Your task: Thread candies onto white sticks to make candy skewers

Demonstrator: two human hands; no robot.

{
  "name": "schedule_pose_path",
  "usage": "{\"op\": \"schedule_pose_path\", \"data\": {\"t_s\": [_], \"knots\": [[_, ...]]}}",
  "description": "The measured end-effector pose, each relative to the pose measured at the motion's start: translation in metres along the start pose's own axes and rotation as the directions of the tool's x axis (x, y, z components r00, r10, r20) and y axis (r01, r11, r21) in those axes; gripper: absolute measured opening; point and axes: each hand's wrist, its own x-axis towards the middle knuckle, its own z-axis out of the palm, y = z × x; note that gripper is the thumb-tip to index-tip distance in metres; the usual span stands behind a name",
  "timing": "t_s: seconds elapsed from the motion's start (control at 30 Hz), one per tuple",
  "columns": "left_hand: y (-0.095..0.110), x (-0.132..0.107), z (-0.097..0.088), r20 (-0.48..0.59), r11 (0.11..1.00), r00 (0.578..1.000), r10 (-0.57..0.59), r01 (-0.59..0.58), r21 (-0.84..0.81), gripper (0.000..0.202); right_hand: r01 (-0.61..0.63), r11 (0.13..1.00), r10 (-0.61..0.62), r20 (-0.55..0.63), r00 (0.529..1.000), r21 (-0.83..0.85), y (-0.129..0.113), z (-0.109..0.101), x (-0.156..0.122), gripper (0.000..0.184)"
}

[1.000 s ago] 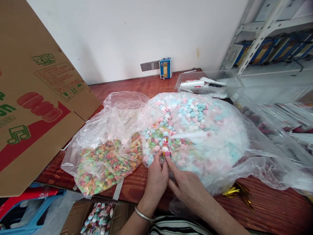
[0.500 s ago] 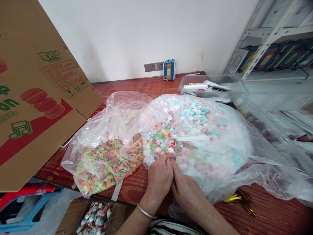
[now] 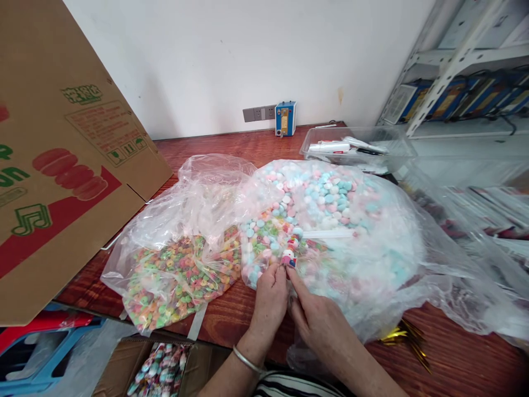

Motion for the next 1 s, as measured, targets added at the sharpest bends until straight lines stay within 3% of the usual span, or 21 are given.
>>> {"op": "schedule_pose_path", "data": {"t_s": [0.1,0.17,0.23,0.3,0.37,0.43,0.73,0.9,1.0], "knots": [[0.004,0.001,-0.003,0.062,0.989,0.998,0.013,-0.021,0.144,0.036,-0.035,0.998,0.034,-0.008,0.999,-0.057,0.001,0.003,0.001,0.060],[0.012,-0.001,-0.006,0.052,0.931,0.997,0.062,-0.076,0.356,0.031,-0.070,0.993,0.071,0.002,0.998,-0.090,0.002,0.004,0.004,0.059],[0.022,-0.003,-0.009,0.013,0.769,0.988,0.153,-0.127,0.627,0.022,-0.091,0.990,0.093,0.009,0.996,-0.107,0.002,0.003,0.006,0.060],[0.030,-0.003,-0.009,0.005,0.600,0.966,0.258,-0.164,0.783,0.015,-0.093,0.989,0.095,0.010,0.995,-0.113,0.002,0.002,0.008,0.061],[0.034,0.000,-0.008,0.052,0.507,0.941,0.334,-0.225,0.832,0.013,-0.091,0.989,0.094,0.017,0.995,-0.121,0.002,0.000,0.009,0.061],[0.034,0.004,-0.006,0.111,0.476,0.924,0.366,-0.288,0.831,0.011,-0.092,0.986,0.096,0.026,0.995,-0.137,0.001,-0.002,0.010,0.062],[0.020,0.011,0.001,0.079,0.694,0.918,0.388,-0.348,0.631,0.017,-0.127,0.976,0.134,0.025,0.991,-0.177,0.004,-0.008,0.011,0.059],[0.014,0.005,0.006,0.063,0.751,0.894,0.443,-0.408,0.519,0.017,-0.128,0.976,0.134,0.023,0.991,-0.174,-0.001,-0.016,0.017,0.047],[0.012,0.002,0.009,0.019,0.814,0.906,0.422,-0.388,0.433,0.016,-0.115,0.979,0.120,0.020,0.993,-0.168,-0.001,-0.019,0.020,0.039]]}}
